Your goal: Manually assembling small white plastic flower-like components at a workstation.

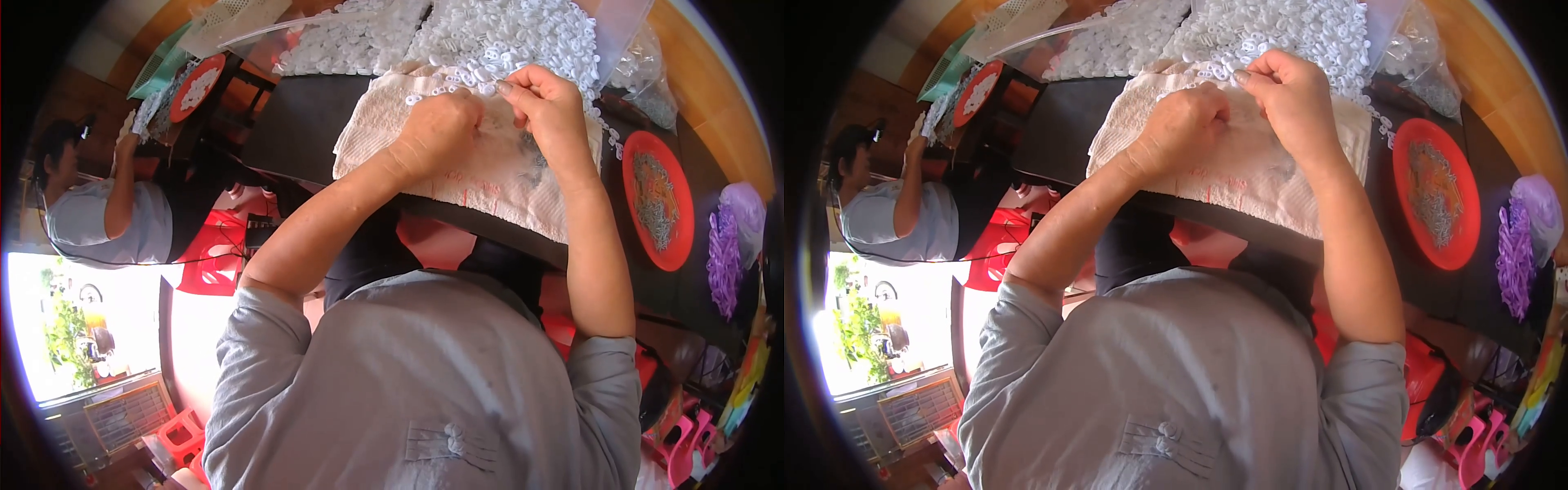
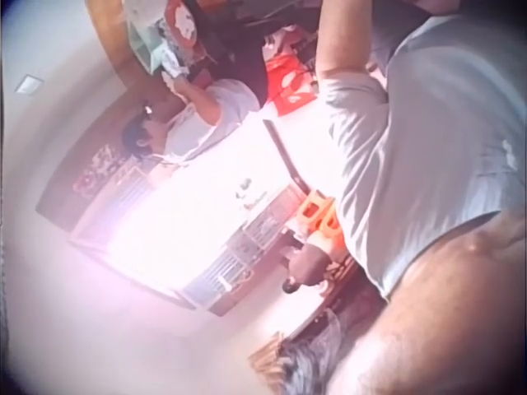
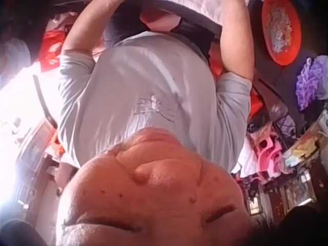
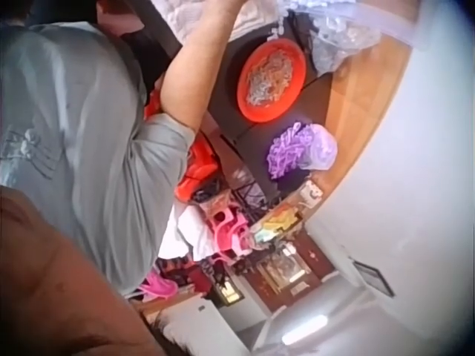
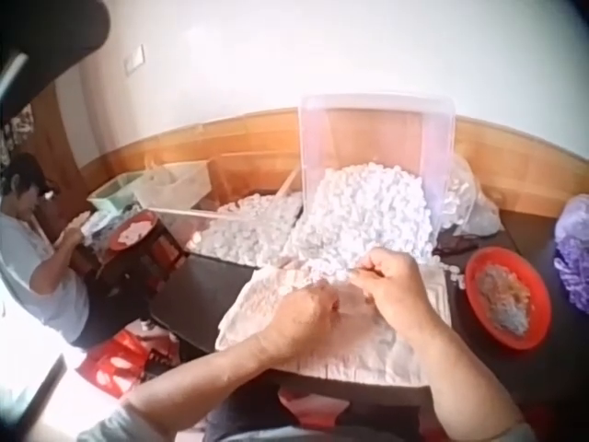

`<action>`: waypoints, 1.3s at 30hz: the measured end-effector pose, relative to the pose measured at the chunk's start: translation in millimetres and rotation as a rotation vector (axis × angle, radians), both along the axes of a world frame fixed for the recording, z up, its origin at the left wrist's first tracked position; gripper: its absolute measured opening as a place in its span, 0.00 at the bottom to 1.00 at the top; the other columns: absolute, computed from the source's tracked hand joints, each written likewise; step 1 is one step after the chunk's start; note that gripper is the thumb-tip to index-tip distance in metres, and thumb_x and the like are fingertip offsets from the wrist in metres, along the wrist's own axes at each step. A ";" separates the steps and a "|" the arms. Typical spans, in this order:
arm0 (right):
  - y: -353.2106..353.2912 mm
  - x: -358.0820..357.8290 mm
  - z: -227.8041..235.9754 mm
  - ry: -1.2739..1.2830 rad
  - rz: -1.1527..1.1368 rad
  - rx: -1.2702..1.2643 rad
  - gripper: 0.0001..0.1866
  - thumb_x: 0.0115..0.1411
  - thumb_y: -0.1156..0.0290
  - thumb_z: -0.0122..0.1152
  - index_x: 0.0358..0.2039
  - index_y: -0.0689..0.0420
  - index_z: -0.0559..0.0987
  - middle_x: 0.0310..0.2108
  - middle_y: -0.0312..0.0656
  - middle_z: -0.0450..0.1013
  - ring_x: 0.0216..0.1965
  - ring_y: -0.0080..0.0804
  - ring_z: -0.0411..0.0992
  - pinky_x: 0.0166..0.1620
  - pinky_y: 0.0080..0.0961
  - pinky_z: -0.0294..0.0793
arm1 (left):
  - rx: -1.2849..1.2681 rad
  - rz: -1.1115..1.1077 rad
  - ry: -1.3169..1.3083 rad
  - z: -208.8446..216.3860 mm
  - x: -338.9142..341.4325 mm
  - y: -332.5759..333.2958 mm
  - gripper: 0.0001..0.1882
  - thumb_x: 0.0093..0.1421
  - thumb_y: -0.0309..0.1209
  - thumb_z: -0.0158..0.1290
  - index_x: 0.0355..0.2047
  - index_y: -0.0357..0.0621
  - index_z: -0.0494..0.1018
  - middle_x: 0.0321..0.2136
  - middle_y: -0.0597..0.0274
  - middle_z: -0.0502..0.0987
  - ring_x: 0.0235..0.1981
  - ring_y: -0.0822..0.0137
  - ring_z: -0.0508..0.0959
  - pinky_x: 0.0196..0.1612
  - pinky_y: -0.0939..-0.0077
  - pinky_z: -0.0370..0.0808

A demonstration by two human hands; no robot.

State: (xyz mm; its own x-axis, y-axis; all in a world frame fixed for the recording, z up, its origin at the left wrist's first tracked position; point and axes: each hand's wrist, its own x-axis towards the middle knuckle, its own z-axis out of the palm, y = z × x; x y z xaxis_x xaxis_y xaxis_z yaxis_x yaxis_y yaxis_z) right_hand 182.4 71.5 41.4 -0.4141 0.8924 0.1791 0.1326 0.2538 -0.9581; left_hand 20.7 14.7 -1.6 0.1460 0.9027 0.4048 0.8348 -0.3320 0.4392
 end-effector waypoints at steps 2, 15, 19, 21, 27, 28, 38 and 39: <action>0.3 0.8 0.0 -0.037 0.015 0.012 0.04 0.57 0.72 0.60 0.28 0.58 0.76 0.17 0.27 0.64 0.19 0.13 0.59 0.22 0.13 0.55 | 0.021 0.013 -0.024 -2.7 -4.0 2.1 0.06 0.51 0.27 0.56 0.29 0.39 0.75 0.26 0.58 0.77 0.27 0.57 0.77 0.32 0.67 0.73; -3.5 -0.3 -1.1 -0.123 0.253 -0.139 0.05 0.57 0.76 0.55 0.34 0.59 0.77 0.23 0.28 0.69 0.22 0.14 0.63 0.25 0.13 0.60 | -0.376 -0.046 -1.417 17.9 -0.9 -13.4 0.05 0.59 0.23 0.51 0.33 0.33 0.72 0.23 0.58 0.74 0.19 0.71 0.71 0.20 0.79 0.66; -1.9 -1.4 -8.6 -0.106 0.232 0.007 0.06 0.57 0.78 0.55 0.35 0.60 0.77 0.23 0.28 0.70 0.22 0.15 0.64 0.26 0.13 0.62 | -0.388 -0.048 -1.497 15.7 0.5 -12.9 0.05 0.60 0.25 0.51 0.33 0.34 0.72 0.24 0.58 0.73 0.19 0.70 0.71 0.20 0.77 0.66; -4.9 -4.0 -8.7 -0.111 0.238 0.056 0.06 0.56 0.78 0.55 0.36 0.60 0.76 0.23 0.28 0.70 0.23 0.16 0.65 0.26 0.14 0.63 | -0.423 -0.033 -1.529 15.8 -2.9 -14.1 0.06 0.60 0.26 0.51 0.33 0.35 0.72 0.24 0.59 0.73 0.20 0.70 0.71 0.21 0.77 0.66; -11.5 -7.4 -11.8 -0.222 0.171 0.477 0.07 0.55 0.81 0.54 0.36 0.62 0.76 0.25 0.38 0.74 0.26 0.22 0.71 0.31 0.20 0.70 | -0.565 0.004 -1.701 13.4 -3.7 -19.0 0.06 0.61 0.28 0.49 0.34 0.38 0.72 0.25 0.60 0.73 0.24 0.70 0.72 0.25 0.77 0.67; -11.3 -7.8 -13.3 -0.222 0.158 0.523 0.07 0.55 0.81 0.54 0.35 0.62 0.76 0.25 0.40 0.75 0.27 0.24 0.73 0.32 0.21 0.71 | -0.608 -0.005 -1.738 13.6 -3.7 -20.1 0.06 0.62 0.29 0.48 0.34 0.38 0.71 0.25 0.61 0.73 0.24 0.70 0.72 0.26 0.76 0.67; -15.3 -14.3 -18.4 -0.203 0.144 0.744 0.06 0.54 0.83 0.56 0.34 0.62 0.75 0.28 0.42 0.75 0.28 0.28 0.75 0.33 0.22 0.72 | -0.667 0.000 -1.830 18.3 -15.0 -29.9 0.06 0.59 0.26 0.49 0.31 0.34 0.72 0.23 0.58 0.73 0.20 0.68 0.71 0.21 0.75 0.66; -14.8 -14.0 -18.1 -0.200 0.143 0.742 0.06 0.54 0.83 0.56 0.34 0.62 0.75 0.28 0.42 0.75 0.28 0.28 0.75 0.33 0.22 0.72 | -0.602 0.037 -1.673 23.1 -21.4 -32.9 0.06 0.58 0.25 0.51 0.30 0.33 0.73 0.22 0.59 0.73 0.19 0.69 0.71 0.20 0.76 0.66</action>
